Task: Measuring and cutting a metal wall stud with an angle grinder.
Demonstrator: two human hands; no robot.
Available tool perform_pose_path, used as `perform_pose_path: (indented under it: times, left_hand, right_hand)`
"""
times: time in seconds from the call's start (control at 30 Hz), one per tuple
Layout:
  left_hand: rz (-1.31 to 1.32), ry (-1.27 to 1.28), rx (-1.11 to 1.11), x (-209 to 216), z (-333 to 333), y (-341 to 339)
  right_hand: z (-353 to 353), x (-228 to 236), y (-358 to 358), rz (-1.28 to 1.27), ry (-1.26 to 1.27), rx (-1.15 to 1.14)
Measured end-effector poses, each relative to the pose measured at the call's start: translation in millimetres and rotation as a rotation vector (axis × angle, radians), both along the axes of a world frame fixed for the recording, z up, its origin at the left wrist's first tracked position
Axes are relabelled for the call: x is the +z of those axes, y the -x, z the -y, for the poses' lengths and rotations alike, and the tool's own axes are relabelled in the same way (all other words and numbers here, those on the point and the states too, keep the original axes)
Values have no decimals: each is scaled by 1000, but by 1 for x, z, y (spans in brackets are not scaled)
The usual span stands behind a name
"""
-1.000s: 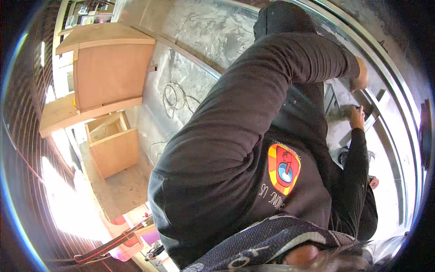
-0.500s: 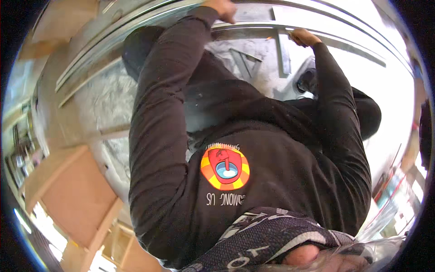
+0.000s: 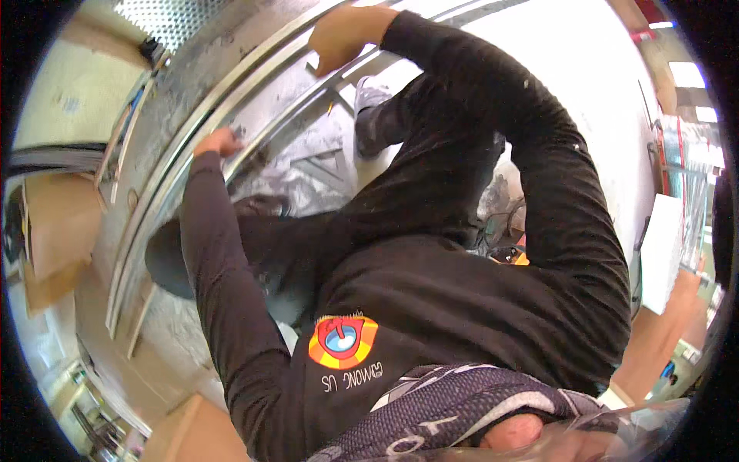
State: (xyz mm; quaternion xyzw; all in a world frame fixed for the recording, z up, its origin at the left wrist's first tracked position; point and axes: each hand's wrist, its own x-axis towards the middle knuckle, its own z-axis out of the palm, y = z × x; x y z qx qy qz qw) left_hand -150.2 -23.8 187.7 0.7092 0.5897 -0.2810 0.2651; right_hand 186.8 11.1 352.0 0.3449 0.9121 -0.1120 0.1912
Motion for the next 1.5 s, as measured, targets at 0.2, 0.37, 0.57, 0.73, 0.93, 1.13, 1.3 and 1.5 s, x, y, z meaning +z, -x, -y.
perform_pose_path:
  times: [0.2,0.37,0.57,0.73,0.93,1.13,1.3,1.5]
  left_hand:
    - [328,-412,424,-126,41,95]
    - [140,-410,255,-174,90,102]
    - [122,-378,226,-187,85,100]
    - [77,-563,262,-203,94,96]
    - [323,-462,34,-224,21,21]
    - [729,-1109,345,-177,-88,-83]
    - [1465,79,583,-11,-126,-131]
    - [1600,87,569,108,-56,-53]
  right_hand:
    - [97,52,28,-110,162,372]
    - [106,50,-8,-821,-125,583]
    - [83,57,8,-261,164,416]
    - [72,63,15,-49,475,420]
    - [74,52,17,-67,518,477]
    - [48,31,30,-155,429,368]
    - [-32,21,38,-154,261,-68]
    - [-66,24,65,-507,-98,-152]
